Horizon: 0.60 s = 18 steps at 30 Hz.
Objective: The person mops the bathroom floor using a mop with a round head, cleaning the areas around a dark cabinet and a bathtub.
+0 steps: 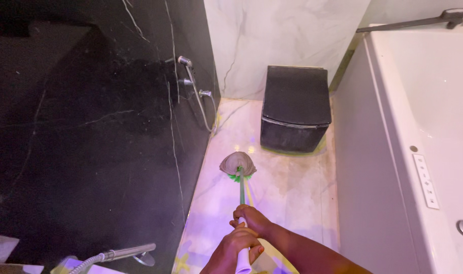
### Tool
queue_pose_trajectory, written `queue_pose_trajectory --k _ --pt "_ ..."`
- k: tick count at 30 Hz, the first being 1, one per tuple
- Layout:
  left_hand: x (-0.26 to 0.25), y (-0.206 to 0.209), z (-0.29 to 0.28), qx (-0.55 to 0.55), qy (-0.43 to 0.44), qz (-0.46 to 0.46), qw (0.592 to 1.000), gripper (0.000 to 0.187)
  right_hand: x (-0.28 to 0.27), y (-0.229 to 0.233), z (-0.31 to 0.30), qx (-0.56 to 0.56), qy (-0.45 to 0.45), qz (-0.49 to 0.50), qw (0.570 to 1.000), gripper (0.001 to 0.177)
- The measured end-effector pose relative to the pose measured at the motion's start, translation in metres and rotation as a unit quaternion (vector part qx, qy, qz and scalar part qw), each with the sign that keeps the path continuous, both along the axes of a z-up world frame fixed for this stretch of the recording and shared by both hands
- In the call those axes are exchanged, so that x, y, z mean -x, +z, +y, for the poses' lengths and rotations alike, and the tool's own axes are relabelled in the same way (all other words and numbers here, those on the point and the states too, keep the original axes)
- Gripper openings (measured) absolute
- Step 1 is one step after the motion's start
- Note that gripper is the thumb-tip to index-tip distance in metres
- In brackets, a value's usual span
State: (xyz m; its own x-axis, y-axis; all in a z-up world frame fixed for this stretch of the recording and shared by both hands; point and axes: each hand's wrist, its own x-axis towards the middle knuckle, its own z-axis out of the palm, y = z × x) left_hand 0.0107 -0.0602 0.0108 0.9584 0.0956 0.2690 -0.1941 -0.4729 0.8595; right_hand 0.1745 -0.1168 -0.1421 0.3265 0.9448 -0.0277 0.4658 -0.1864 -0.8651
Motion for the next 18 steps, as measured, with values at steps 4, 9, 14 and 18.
queue_pose_trajectory --k 4,9,14,18 --pt "-0.006 0.0 -0.018 -0.004 -0.017 -0.002 1.0 0.009 -0.005 -0.007 -0.025 -0.029 -0.02 0.089 0.995 0.01" --pt "-0.011 -0.001 -0.038 0.016 -0.05 -0.003 0.999 0.011 -0.009 0.001 -0.054 0.014 -0.039 0.016 0.999 0.012" --pt "-0.023 -0.006 -0.059 0.001 -0.067 -0.011 0.998 0.012 -0.016 -0.009 -0.077 0.006 -0.064 0.086 0.994 0.011" --pt "-0.027 -0.001 -0.076 0.0 -0.079 0.015 0.997 0.012 -0.025 -0.026 -0.099 -0.027 -0.055 0.038 0.997 0.009"
